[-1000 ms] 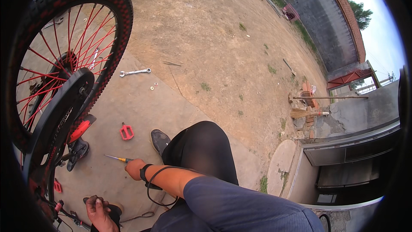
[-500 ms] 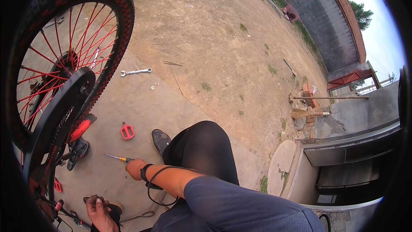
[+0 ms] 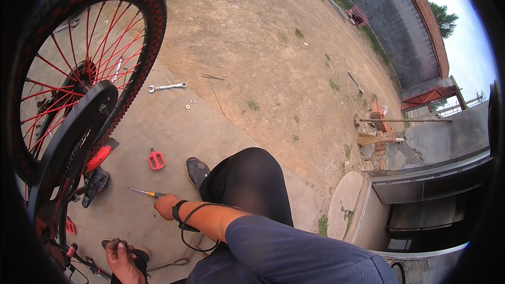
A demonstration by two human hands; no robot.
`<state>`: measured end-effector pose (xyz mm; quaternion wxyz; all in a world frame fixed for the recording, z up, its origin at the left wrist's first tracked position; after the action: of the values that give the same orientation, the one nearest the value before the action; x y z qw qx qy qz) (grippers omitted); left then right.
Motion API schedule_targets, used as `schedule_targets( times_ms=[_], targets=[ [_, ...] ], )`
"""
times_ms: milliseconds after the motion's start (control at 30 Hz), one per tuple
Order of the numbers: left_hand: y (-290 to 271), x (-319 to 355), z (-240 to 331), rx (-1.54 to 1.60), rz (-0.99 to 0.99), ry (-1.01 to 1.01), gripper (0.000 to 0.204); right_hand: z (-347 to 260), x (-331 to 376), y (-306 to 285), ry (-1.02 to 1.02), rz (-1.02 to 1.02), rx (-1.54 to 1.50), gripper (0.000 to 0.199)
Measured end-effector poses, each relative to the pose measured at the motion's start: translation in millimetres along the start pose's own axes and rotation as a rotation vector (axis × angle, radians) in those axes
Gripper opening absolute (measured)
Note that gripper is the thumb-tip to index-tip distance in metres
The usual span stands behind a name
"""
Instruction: The person walks to a bicycle lying upside down in a yard and sits on a small stool. Using a screwdriver, they tighten screws on the rear mudguard. They then attach a red training wheel to the rear axle bracket and secure it with a bolt.
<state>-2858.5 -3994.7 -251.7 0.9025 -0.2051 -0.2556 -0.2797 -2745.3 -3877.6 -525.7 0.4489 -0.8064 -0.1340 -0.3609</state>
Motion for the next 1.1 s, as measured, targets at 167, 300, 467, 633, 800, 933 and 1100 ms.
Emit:
schedule_targets(
  times_ms=[167,300,467,633,800,933,1100],
  targets=[
    [7,2,3,-0.072,-0.021,0.007,0.037,8,3,1,0.016,0.014,-0.004,0.024],
    [-2,-4,-7,0.072,-0.015,0.023,0.029,3,5,-4,-0.019,-0.006,0.005,0.025],
    [-27,-21,-45,0.377,0.001,0.066,0.015,1,10,-12,-0.001,-0.001,-0.052,0.026],
    [-39,-20,-49,0.415,-0.021,0.008,0.012,18,10,-2,0.076,0.051,-0.093,0.026],
    [-52,-12,-53,0.454,0.006,-0.014,0.013,22,3,19,0.062,0.013,0.039,0.029],
    [-61,-7,-65,0.451,0.052,-0.037,0.014,31,-8,30,0.078,-0.035,0.084,0.028],
    [-65,-2,-77,0.477,0.055,-0.082,0.015,27,-19,38,0.050,-0.096,0.124,0.027]
  ],
)
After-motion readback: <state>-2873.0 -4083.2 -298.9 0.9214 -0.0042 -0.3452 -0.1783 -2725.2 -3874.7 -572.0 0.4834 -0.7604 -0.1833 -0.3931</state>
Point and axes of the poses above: each hand's wrist, its own x-axis away from the middle knuckle, its own y-axis out of the palm, z = x × y, the point moved 10 cm from there along -x, towards the middle knuckle, and after that the axes turned 7 degrees about x, right-handed, at the moved point
